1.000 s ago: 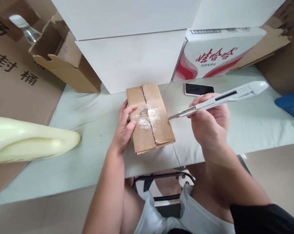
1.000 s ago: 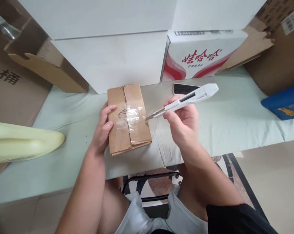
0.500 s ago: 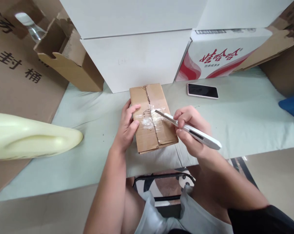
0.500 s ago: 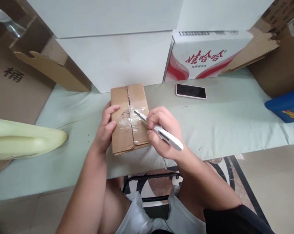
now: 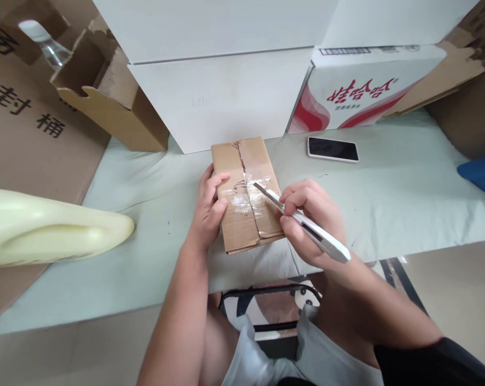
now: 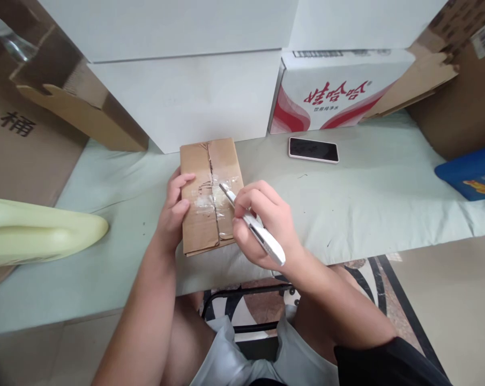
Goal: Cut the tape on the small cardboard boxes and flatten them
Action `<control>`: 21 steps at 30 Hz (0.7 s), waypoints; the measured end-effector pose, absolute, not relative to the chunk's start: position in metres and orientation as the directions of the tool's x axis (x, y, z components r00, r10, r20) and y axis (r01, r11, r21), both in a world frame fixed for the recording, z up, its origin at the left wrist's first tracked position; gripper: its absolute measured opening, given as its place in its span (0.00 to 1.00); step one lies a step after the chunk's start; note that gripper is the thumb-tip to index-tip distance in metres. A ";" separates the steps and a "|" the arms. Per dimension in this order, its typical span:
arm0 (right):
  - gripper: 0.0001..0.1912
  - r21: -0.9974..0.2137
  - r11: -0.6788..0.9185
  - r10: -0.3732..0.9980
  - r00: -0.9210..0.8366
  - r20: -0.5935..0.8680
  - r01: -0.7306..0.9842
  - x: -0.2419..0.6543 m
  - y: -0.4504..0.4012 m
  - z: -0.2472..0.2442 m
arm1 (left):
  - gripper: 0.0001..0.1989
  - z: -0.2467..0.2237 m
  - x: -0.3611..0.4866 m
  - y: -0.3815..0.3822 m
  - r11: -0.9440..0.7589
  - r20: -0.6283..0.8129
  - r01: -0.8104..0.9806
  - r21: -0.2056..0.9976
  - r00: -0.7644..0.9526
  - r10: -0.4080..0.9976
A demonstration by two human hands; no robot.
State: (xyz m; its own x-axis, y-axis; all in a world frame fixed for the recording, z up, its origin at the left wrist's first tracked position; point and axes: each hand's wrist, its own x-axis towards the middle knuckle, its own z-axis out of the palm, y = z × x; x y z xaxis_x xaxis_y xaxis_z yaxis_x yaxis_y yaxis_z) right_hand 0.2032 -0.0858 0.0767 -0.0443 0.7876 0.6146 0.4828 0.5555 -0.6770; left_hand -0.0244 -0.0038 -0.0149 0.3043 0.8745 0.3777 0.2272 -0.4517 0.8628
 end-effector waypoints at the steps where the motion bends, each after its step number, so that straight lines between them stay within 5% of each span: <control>1: 0.09 -0.683 0.548 0.793 -0.040 0.608 0.483 0.202 -0.086 0.075 | 0.27 -0.015 -0.024 -0.004 -0.452 0.378 0.227 0.863 0.304 0.874; 21: 0.09 -0.709 0.537 0.805 -0.028 0.592 0.457 0.200 -0.088 0.070 | 0.25 -0.012 -0.025 -0.006 -0.474 0.396 0.268 0.839 0.297 0.869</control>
